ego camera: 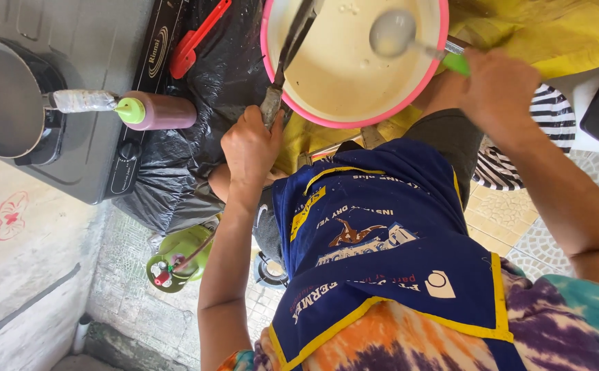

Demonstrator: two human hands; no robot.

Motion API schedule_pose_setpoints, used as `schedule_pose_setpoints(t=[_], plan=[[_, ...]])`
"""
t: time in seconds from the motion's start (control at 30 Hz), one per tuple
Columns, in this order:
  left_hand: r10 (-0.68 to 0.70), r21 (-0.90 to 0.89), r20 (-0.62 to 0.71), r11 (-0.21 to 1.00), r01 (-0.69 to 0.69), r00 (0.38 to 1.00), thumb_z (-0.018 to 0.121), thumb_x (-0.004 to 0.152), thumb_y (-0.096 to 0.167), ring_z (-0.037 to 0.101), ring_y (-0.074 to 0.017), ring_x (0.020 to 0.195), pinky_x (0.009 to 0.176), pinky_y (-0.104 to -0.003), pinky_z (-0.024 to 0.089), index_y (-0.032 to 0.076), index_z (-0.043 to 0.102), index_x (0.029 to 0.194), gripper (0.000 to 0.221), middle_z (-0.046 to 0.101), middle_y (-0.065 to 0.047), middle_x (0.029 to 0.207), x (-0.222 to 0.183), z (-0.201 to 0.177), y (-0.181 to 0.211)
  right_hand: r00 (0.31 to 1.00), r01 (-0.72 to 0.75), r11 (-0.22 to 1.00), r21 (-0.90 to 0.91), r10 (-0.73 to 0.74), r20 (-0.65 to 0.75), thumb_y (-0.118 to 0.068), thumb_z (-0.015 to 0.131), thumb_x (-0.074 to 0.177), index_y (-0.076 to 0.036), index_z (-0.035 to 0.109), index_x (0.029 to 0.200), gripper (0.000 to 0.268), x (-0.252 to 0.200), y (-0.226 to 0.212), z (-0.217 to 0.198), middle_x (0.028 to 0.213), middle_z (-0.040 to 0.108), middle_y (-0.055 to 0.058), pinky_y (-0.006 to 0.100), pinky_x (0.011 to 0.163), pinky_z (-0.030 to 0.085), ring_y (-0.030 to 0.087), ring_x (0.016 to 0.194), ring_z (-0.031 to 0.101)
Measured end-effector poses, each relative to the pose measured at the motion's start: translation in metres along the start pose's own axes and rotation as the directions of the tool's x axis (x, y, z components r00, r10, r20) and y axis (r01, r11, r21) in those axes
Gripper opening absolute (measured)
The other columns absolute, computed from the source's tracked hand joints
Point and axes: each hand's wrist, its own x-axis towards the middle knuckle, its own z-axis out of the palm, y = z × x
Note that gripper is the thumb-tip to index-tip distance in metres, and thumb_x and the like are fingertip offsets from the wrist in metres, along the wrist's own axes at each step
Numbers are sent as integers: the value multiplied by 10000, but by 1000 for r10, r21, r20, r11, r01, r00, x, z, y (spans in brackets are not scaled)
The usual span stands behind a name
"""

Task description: The person is making crepes by pouring batter into multiple pans on a floor-level stove, spreading it, and adding toppings from a squeeze bottle.

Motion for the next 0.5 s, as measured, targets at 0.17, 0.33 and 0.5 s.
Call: schedule_pose_setpoints(t=[0.17,0.33,0.5], plan=[[172,216,-96,965,-148,980,630,1045,527,516,-155,479,371,-299,352,123,478,836,480,462,-8,656,9,-29,16,943,23,999,36,-33,331,-199,604,926,-549,584,1415,602,-5,-43,-3,1095,576,119,483,643,598,384,1130,519],[142,188,-146,976,-114,979,661,969,525,591,-188,518,447,-311,460,139,528,831,431,493,-8,657,10,-20,22,984,158,987,6,-158,78,-464,545,1011,-168,729,829,393,-3,-47,75,678,581,69,420,678,376,302,662,586],[72,164,-196,986,-39,978,662,929,536,619,-183,491,484,-288,524,155,546,778,426,491,9,606,6,-10,27,939,-8,972,234,-73,336,-300,625,849,-110,780,1080,337,0,-60,95,904,749,157,423,700,454,361,862,735]])
